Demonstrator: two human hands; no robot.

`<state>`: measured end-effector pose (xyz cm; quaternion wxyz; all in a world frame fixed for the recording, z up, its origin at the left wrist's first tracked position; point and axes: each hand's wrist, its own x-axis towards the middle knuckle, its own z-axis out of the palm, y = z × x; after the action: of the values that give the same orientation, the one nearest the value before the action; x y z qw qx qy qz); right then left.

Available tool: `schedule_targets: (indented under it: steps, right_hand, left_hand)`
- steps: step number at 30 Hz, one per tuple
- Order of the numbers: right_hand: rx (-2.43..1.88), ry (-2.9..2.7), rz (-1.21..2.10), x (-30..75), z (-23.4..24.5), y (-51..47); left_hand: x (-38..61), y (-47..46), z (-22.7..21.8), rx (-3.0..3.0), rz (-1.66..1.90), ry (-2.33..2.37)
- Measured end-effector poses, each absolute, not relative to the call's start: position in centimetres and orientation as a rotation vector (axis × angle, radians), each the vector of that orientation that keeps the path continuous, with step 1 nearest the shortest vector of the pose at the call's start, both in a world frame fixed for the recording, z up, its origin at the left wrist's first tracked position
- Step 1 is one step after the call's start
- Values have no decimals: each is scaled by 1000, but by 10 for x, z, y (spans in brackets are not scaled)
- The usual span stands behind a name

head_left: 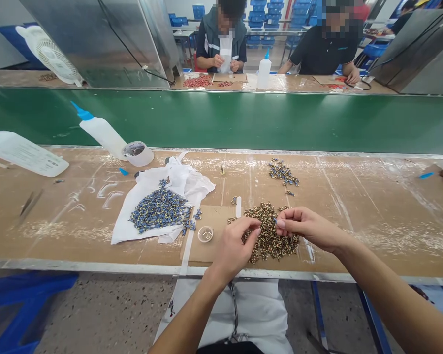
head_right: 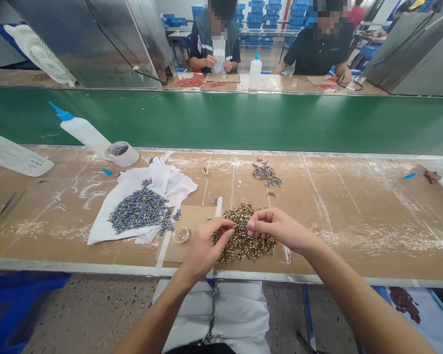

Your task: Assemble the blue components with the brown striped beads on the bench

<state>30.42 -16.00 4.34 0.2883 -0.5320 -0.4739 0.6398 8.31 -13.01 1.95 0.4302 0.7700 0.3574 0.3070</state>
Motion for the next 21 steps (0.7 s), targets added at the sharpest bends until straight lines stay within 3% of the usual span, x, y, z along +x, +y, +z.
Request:
schedule_targets:
  steps: [13, 21]
  right_hand:
    - [-1248, -996, 1923, 312, 36, -156]
    - [-1260, -1108, 1788, 308, 40, -161]
  left_hand:
    - [75, -130, 14, 1954, 756, 917]
    - [74, -130, 13, 1962, 733, 917]
